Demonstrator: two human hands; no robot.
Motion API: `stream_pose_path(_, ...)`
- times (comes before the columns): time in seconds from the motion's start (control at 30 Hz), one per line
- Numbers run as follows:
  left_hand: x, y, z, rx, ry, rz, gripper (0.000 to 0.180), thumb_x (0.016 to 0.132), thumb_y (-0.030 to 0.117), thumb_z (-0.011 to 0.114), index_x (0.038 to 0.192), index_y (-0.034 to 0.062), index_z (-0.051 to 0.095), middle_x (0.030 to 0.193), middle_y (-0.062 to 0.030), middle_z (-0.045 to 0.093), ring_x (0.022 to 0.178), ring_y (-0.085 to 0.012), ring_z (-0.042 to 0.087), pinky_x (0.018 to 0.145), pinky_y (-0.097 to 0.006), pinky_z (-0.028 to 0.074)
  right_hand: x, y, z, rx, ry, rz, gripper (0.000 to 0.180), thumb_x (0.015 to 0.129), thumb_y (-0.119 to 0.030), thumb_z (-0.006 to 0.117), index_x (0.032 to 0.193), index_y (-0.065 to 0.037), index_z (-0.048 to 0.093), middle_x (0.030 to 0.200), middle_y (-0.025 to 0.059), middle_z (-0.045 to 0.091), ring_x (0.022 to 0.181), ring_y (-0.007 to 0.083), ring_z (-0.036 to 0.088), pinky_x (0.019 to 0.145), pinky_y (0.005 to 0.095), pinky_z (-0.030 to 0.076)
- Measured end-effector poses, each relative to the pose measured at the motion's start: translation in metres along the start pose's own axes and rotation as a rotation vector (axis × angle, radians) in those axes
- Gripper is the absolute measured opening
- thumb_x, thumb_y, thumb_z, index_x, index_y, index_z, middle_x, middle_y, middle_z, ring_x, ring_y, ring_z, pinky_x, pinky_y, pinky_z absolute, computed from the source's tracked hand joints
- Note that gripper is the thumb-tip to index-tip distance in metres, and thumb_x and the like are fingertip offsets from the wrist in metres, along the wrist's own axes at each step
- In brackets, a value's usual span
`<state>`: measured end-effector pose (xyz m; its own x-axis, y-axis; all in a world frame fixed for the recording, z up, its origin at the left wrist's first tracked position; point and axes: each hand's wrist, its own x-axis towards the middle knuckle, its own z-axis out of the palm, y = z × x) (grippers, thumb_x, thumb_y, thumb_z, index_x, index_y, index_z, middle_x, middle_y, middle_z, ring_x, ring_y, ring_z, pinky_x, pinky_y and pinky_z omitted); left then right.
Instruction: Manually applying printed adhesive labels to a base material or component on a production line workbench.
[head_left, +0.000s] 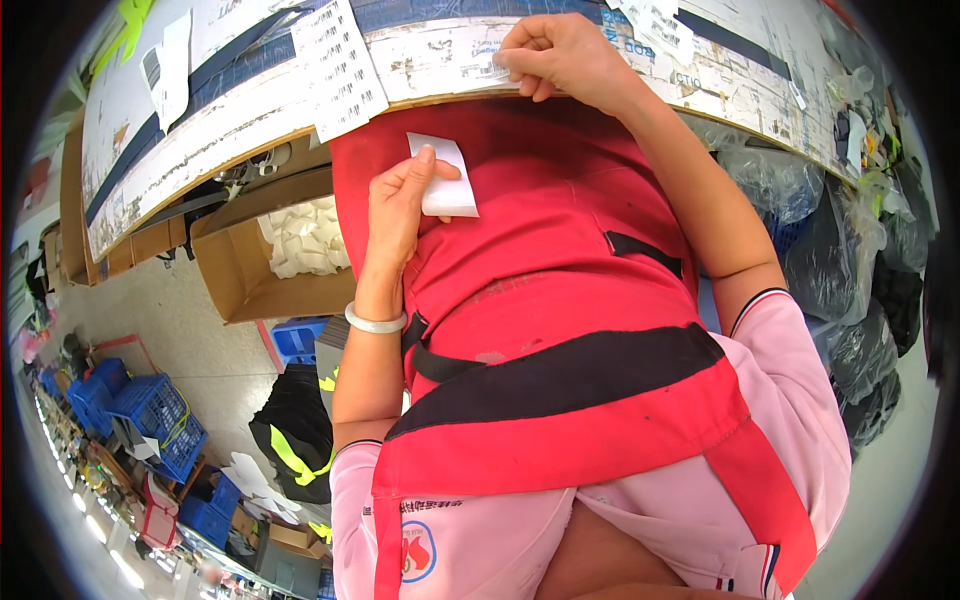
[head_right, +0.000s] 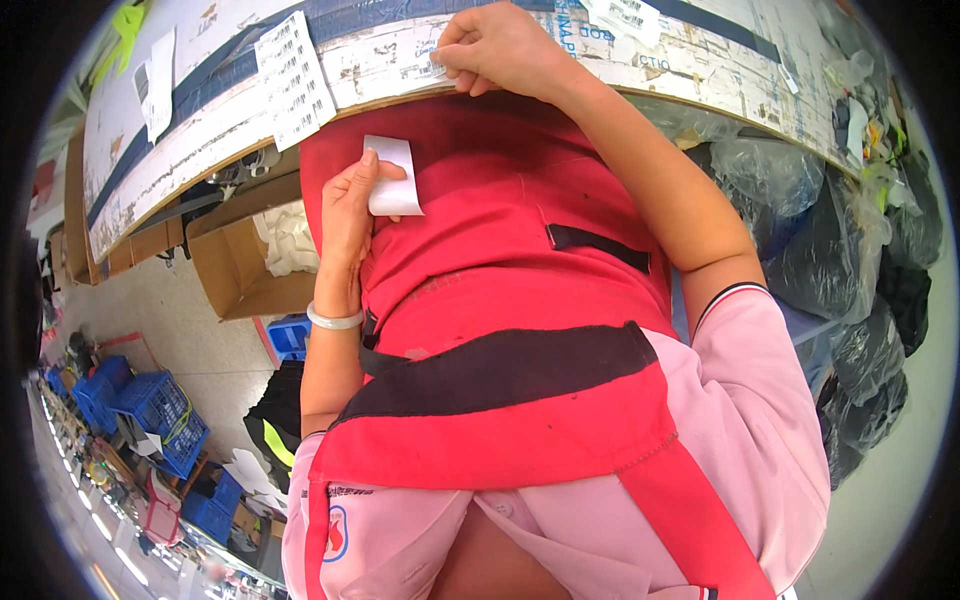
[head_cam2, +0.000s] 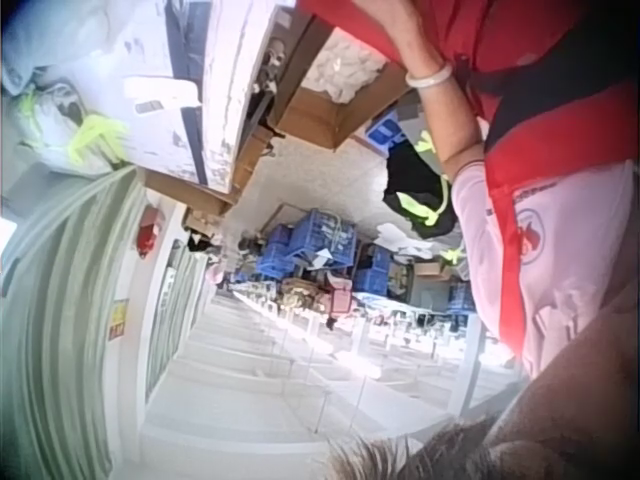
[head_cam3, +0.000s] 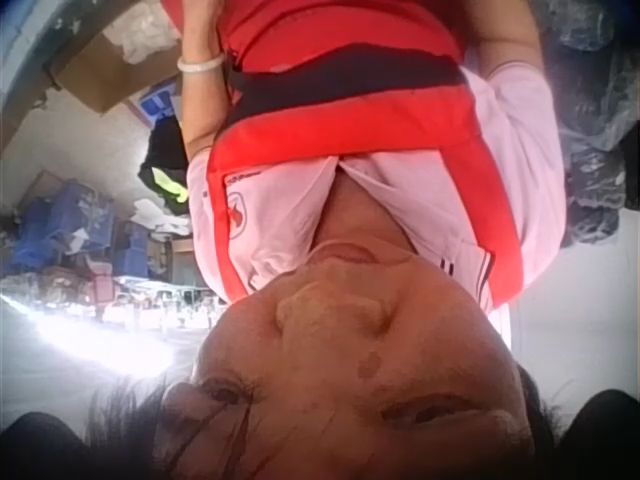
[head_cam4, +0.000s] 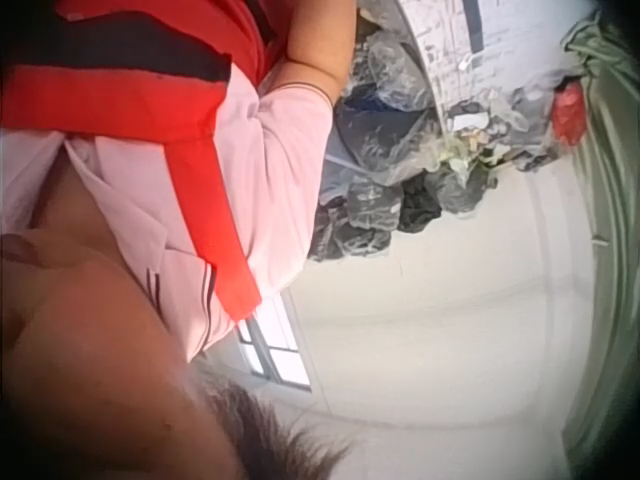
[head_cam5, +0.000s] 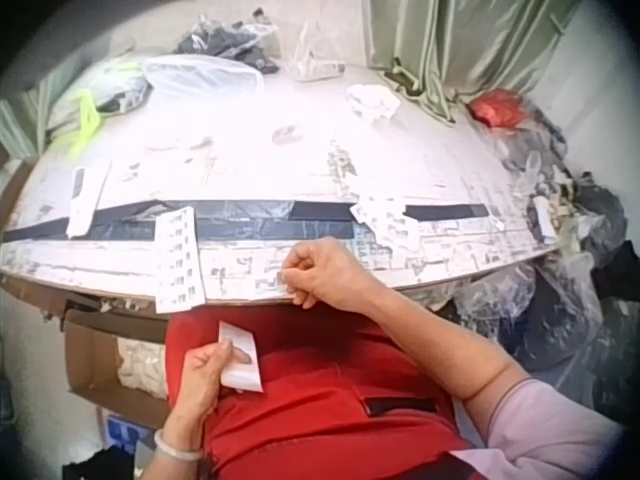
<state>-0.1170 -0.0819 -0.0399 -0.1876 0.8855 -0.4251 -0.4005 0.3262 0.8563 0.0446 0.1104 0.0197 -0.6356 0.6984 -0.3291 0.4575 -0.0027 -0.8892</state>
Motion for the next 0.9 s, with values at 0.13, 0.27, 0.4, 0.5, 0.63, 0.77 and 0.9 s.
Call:
stream_pose_path(0.13, 0.002, -0.002, 0.0, -0.011, 0.005, -0.007, 0.04, 0.096, 0.032, 0.051, 0.082, -0.0007, 0.068, 0.067, -0.0076, 0.064, 0.054, -0.012, 0.058, 0.047, -0.023, 0.044, -0.009, -0.001, -0.005, 0.003, 0.029, -0.023, 0.021, 0.088, -0.024, 0.063, 0.089, -0.003, 0.063, 0.07, -0.0001, 0.059, 0.06, 0.0057, 0.056, 0.054, 0.0187, 0.047)
stream_pose_path(0.27, 0.002, 0.0, 0.001, -0.019, 0.011, -0.023, 0.039, 0.096, 0.032, 0.051, 0.081, -0.0009, 0.067, 0.067, -0.0081, 0.064, 0.051, -0.0117, 0.056, 0.047, -0.023, 0.043, -0.021, 0.004, -0.021, 0.137, 0.058, -0.018, 0.022, 0.089, -0.026, 0.063, 0.089, -0.004, 0.064, 0.071, -0.0005, 0.06, 0.061, 0.0054, 0.056, 0.055, 0.0193, 0.046)
stream_pose_path(0.4, 0.0, -0.002, -0.002, -0.011, 0.022, -0.032, 0.039, 0.097, 0.031, 0.05, 0.081, -0.0012, 0.066, 0.068, -0.0089, 0.063, 0.05, -0.012, 0.054, 0.047, -0.023, 0.042, -0.034, 0.013, -0.049, 0.197, 0.168, -0.038, 0.021, 0.09, -0.024, 0.063, 0.09, -0.004, 0.065, 0.073, -0.0005, 0.061, 0.061, 0.0053, 0.056, 0.055, 0.0193, 0.046)
stream_pose_path(0.5, -0.001, 0.0, -0.002, -0.029, 0.008, -0.035, 0.038, 0.097, 0.03, 0.051, 0.082, -0.0019, 0.066, 0.068, -0.0087, 0.063, 0.05, -0.0124, 0.054, 0.047, -0.023, 0.042, -0.042, 0.02, -0.067, 0.168, 0.256, -0.035, 0.02, 0.089, -0.024, 0.064, 0.091, -0.003, 0.065, 0.073, -0.0006, 0.061, 0.06, 0.0052, 0.056, 0.055, 0.0192, 0.046)
stream_pose_path(0.63, -0.004, 0.001, 0.0, 0.025, 0.003, -0.016, 0.033, 0.096, 0.025, 0.053, 0.085, -0.0027, 0.067, 0.07, -0.0077, 0.064, 0.052, -0.0114, 0.055, 0.048, -0.022, 0.043, -0.051, 0.015, -0.066, 0.178, 0.248, -0.016, 0.019, 0.088, -0.023, 0.065, 0.09, -0.004, 0.065, 0.071, -0.0008, 0.061, 0.06, 0.0053, 0.056, 0.054, 0.019, 0.046)
stream_pose_path(0.77, -0.01, 0.005, 0.004, 0.053, -0.042, 0.032, 0.026, 0.095, 0.018, 0.054, 0.094, -0.0031, 0.068, 0.078, -0.0068, 0.066, 0.059, -0.01, 0.058, 0.05, -0.022, 0.045, -0.065, -0.003, -0.025, 0.198, 0.014, 0.025, 0.017, 0.088, -0.02, 0.065, 0.089, -0.003, 0.065, 0.071, -0.0002, 0.061, 0.059, 0.0055, 0.056, 0.053, 0.0192, 0.045)
stream_pose_path(0.9, -0.019, 0.01, 0.014, 0.028, -0.067, 0.084, 0.018, 0.091, 0.011, 0.059, 0.098, -0.003, 0.068, 0.079, -0.0062, 0.067, 0.06, -0.0084, 0.058, 0.05, -0.021, 0.046, -0.07, -0.006, 0.014, 0.183, -0.147, -0.003, 0.017, 0.088, -0.019, 0.064, 0.089, -0.002, 0.064, 0.073, 0.001, 0.061, 0.06, 0.0057, 0.055, 0.052, 0.0194, 0.045)
